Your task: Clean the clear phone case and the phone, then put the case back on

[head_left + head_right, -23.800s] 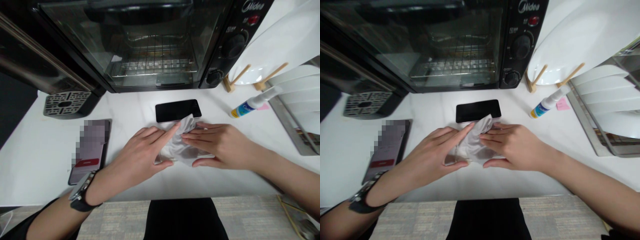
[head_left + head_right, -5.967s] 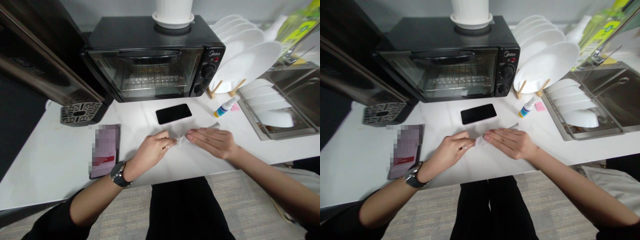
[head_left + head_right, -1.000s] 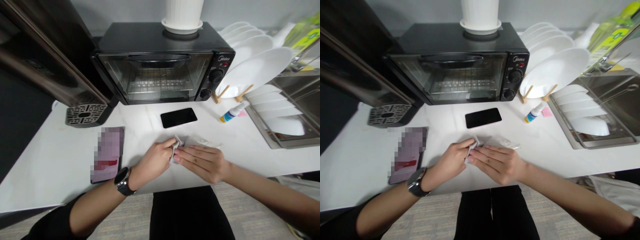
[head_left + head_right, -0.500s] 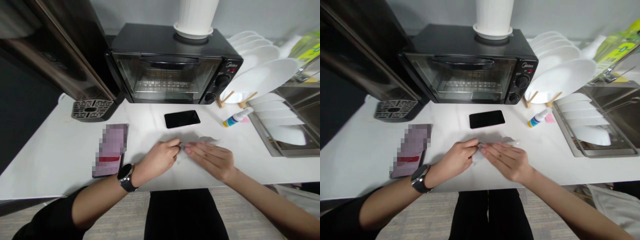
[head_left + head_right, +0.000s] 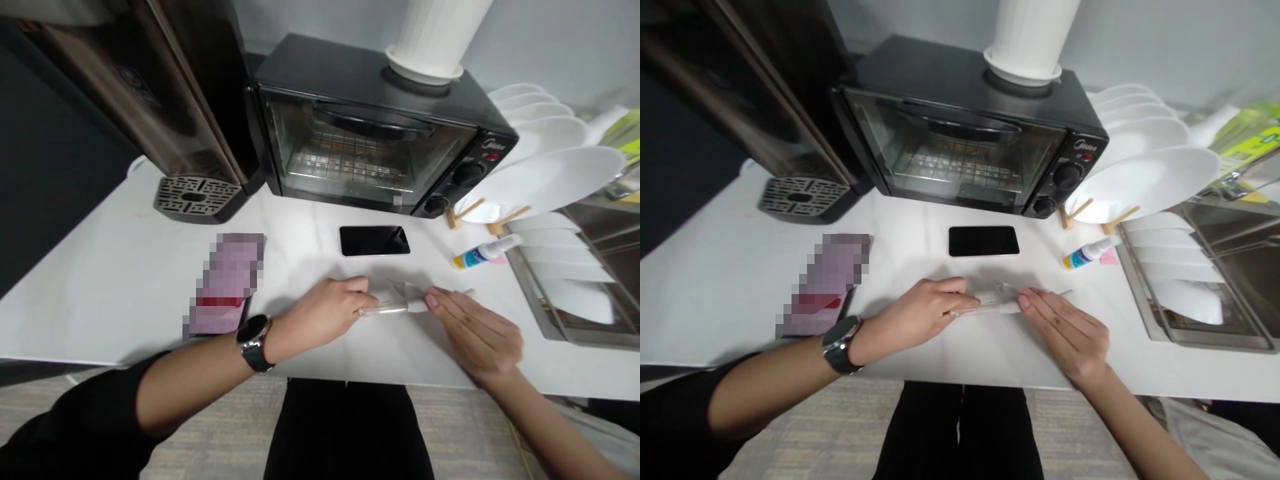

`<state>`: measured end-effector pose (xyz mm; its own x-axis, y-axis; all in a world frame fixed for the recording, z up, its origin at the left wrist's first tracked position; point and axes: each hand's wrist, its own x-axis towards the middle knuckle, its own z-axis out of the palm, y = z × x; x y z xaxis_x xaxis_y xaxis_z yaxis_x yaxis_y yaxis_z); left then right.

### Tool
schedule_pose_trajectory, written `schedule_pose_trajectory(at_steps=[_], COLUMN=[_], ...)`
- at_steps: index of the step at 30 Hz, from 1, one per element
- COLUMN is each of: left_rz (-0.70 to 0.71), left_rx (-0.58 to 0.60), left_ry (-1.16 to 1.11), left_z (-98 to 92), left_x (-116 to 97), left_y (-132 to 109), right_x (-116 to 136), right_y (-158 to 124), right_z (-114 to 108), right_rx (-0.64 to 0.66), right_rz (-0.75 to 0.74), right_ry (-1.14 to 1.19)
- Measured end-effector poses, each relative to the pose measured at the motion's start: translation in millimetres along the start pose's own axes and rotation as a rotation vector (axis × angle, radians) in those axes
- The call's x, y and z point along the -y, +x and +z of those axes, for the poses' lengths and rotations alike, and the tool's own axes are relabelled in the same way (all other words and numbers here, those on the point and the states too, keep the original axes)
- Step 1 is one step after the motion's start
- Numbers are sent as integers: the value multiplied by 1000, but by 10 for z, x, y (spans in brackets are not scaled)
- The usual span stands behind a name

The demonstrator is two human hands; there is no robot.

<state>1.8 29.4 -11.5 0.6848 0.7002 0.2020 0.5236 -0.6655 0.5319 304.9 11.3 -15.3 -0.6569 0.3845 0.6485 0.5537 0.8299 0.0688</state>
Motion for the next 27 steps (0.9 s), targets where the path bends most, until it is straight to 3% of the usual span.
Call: schedule_pose_trajectory(at_steps=[4, 7, 10, 15, 18, 23, 27], left_rz=[17, 36, 29, 6, 7, -1, 25], left_rx=[-10, -1, 10, 25, 7, 3, -11], left_ry=[33, 50, 65, -18, -5, 95, 105], left_z=[34, 29, 6, -22, -6, 23, 9], left_x=[79, 111, 85, 18, 23, 119, 141], left_y=[-23, -28, -24, -7, -6, -37, -50], right_x=[405, 478, 250, -215, -92, 406, 312], right_y=[431, 620, 428, -54, 40, 584, 559], right_z=[316, 367, 176, -116, 20, 422, 343], right_rx=[45, 34, 90, 127, 59, 27, 44], right_rz=[-109, -155, -165, -15, -6, -153, -185], right_ry=[90, 84, 43, 1, 15, 118, 78])
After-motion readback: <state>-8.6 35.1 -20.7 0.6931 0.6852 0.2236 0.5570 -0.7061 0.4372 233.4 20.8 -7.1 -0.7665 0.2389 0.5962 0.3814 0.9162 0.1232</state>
